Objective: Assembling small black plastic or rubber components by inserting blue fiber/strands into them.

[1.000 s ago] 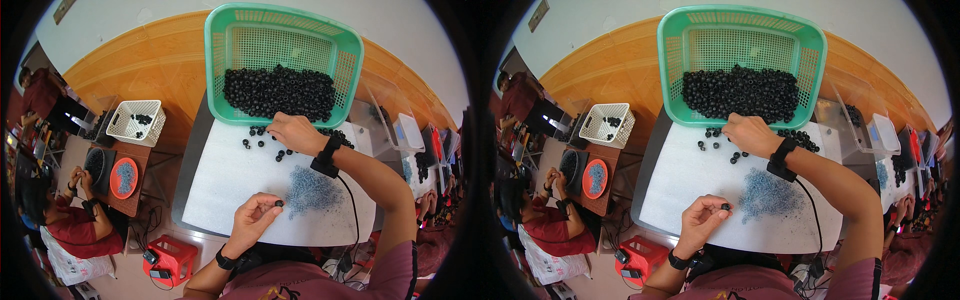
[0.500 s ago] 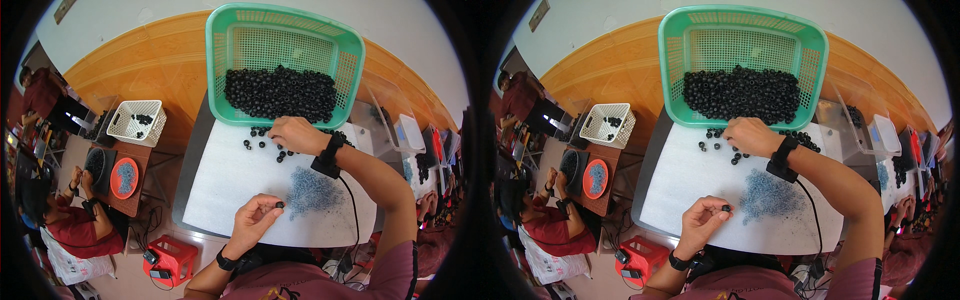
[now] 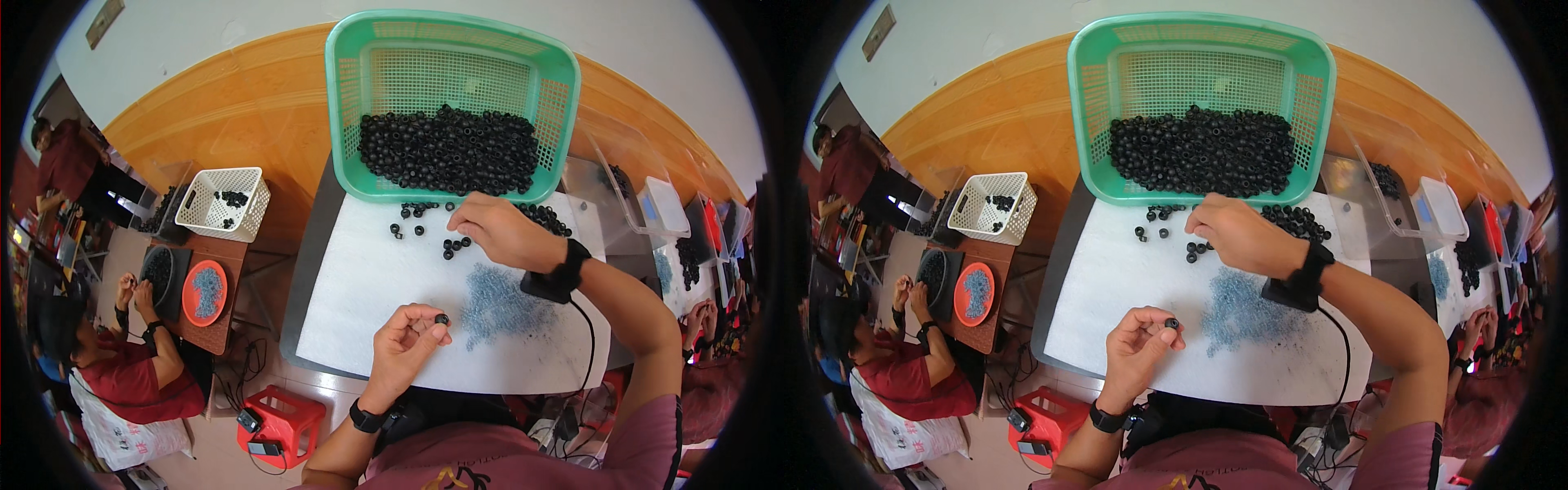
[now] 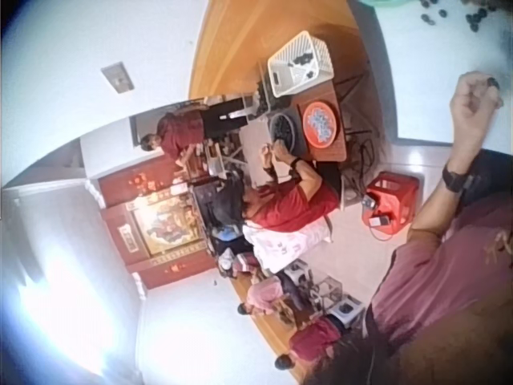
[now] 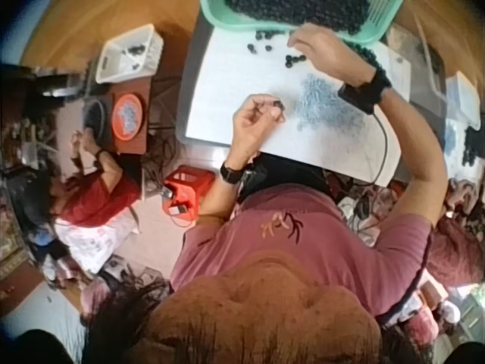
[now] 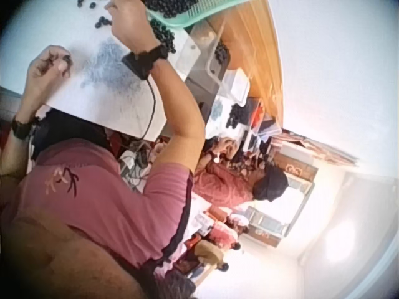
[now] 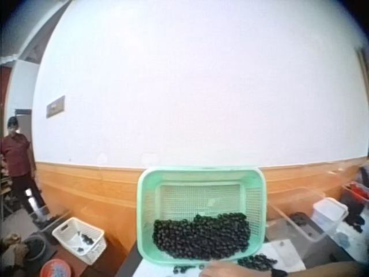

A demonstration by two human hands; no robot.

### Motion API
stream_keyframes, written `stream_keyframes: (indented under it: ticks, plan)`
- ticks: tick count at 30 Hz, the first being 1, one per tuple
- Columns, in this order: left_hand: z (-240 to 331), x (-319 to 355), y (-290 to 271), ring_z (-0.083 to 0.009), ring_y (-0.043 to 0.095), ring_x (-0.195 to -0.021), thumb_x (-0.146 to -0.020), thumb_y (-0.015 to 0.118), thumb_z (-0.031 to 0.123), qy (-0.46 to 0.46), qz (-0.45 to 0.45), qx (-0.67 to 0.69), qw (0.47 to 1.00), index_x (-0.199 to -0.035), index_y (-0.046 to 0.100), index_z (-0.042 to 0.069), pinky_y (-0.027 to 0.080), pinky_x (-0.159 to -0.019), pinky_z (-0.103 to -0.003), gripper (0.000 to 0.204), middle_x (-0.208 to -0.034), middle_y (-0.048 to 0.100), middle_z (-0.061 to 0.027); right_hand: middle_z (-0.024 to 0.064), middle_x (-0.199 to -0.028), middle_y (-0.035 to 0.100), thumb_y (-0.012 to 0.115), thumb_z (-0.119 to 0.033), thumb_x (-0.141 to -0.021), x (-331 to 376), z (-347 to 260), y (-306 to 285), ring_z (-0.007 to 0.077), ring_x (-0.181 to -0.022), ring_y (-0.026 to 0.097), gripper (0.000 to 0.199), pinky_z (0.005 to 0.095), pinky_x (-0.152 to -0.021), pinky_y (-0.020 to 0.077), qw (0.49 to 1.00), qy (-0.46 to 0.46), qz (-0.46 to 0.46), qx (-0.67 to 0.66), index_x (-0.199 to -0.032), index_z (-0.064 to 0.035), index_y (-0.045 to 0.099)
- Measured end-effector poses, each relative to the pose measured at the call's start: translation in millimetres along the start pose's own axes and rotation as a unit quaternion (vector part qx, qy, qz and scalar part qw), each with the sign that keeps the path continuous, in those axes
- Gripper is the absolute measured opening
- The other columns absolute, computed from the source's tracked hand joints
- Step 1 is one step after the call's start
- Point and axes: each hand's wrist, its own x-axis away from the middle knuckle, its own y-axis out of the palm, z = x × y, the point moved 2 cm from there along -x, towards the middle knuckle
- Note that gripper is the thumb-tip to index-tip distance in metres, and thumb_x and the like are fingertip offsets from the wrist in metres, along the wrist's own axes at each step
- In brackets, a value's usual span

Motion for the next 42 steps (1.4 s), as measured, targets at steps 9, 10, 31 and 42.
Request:
stream_keyframes:
  ticks: [9,10,31,42]
  plan:
    - [4,6,19,-0.0196,0.066,-0.085,-0.092,0.063,0.005,-0.001,0.014,0.016,1.000,-0.109,0.057,-0.002,0.053,-0.079,-0.032,0.019,-0.100,0.066,-0.0139,0.0105,-0.088,0.070,0.067,0.000,-0.083,63,-83,11,0.0171,-0.073,0.067,0.014,0.0260,-0.062,0.0510,0.975,0.062,0.088,-0.197,-0.096,0.0002,0.071]
    - [4,9,21,-0.0203,0.066,-0.086,-0.093,0.062,0.006,0.009,0.011,0.030,0.999,-0.109,0.057,-0.002,0.054,-0.079,-0.033,0.019,-0.101,0.066,-0.0141,0.0105,-0.088,0.070,0.067,0.000,-0.083,67,-89,15,0.0171,-0.073,0.067,0.014,0.0260,-0.062,0.0510,0.973,0.063,0.087,-0.204,-0.096,0.0002,0.071]
    - [10,32,45,-0.0195,0.065,-0.093,-0.094,0.060,0.005,0.008,-0.027,0.029,0.999,-0.112,0.057,-0.004,0.052,-0.086,-0.033,0.020,-0.101,0.066,-0.0139,0.0062,-0.087,0.064,0.070,-0.002,-0.078,110,-104,0,0.0221,-0.082,0.060,0.016,0.0330,-0.066,0.0502,0.994,-0.014,0.091,-0.064,-0.094,-0.0042,0.067]
    - [3,30,45,-0.0187,0.065,-0.087,-0.096,0.058,0.007,-0.014,-0.058,0.017,0.998,-0.113,0.054,-0.002,0.052,-0.082,-0.033,0.020,-0.098,0.065,-0.0125,0.0067,-0.084,0.065,0.065,-0.002,-0.083,117,-94,6,0.0121,-0.070,0.062,0.010,0.0244,-0.061,0.0503,0.956,0.121,0.068,-0.259,-0.092,-0.0025,0.069]
